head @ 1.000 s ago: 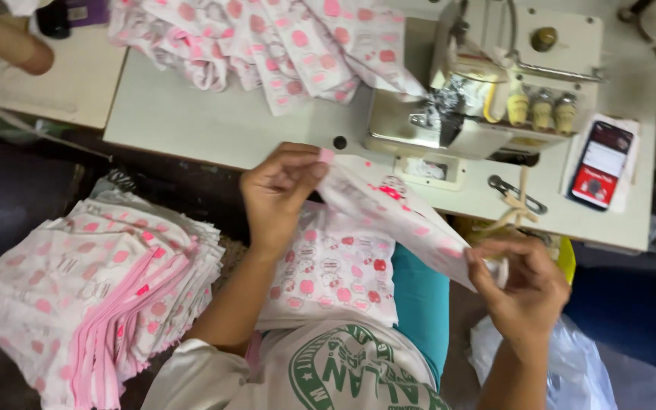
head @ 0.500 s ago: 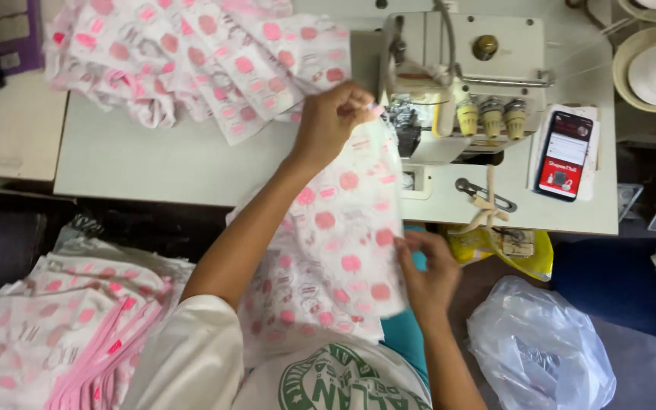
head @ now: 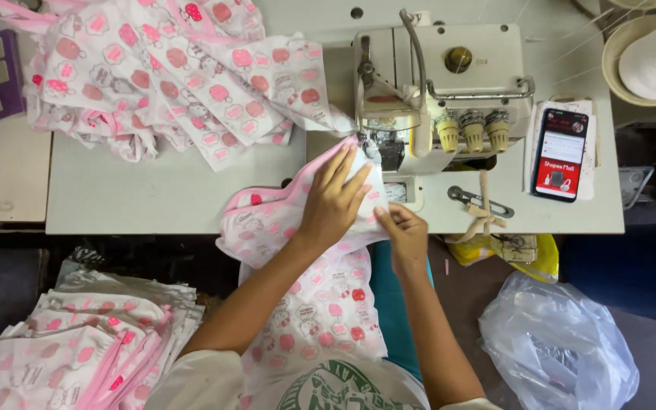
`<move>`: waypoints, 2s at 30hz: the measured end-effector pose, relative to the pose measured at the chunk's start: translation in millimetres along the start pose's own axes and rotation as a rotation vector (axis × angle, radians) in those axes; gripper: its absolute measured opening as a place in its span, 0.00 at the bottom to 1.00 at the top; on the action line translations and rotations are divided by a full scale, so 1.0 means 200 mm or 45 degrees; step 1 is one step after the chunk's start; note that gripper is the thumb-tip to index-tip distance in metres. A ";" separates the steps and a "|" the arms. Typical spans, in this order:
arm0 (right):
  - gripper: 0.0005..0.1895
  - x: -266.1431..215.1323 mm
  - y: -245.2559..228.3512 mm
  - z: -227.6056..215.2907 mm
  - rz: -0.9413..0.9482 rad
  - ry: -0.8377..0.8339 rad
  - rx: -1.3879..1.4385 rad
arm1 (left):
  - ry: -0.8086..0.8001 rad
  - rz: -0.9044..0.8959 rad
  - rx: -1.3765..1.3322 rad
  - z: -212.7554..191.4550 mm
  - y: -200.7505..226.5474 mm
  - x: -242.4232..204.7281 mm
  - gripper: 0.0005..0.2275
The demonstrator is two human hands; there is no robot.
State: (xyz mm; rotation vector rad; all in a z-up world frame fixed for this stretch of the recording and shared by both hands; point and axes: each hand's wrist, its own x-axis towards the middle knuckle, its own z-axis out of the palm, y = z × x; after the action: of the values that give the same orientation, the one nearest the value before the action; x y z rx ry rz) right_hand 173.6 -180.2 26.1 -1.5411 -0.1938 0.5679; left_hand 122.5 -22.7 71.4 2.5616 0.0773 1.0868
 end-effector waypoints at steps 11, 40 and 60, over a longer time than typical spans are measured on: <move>0.06 -0.11 0.01 -0.03 -0.035 0.127 -0.088 | 0.017 -0.106 -0.159 0.31 -0.47 -0.11 0.09; 0.06 -0.20 0.10 -0.02 -0.053 0.055 -0.050 | -0.297 -0.443 0.071 0.02 0.04 -0.09 0.25; 0.28 0.19 -0.28 0.11 -0.067 0.196 -0.125 | -0.161 -0.565 0.259 0.25 -0.63 0.43 0.21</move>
State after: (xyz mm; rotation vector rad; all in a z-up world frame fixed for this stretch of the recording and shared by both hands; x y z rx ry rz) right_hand 208.0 -140.3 73.1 -1.6630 -0.1453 0.4010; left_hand 230.0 96.9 54.8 2.5975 0.7195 0.7780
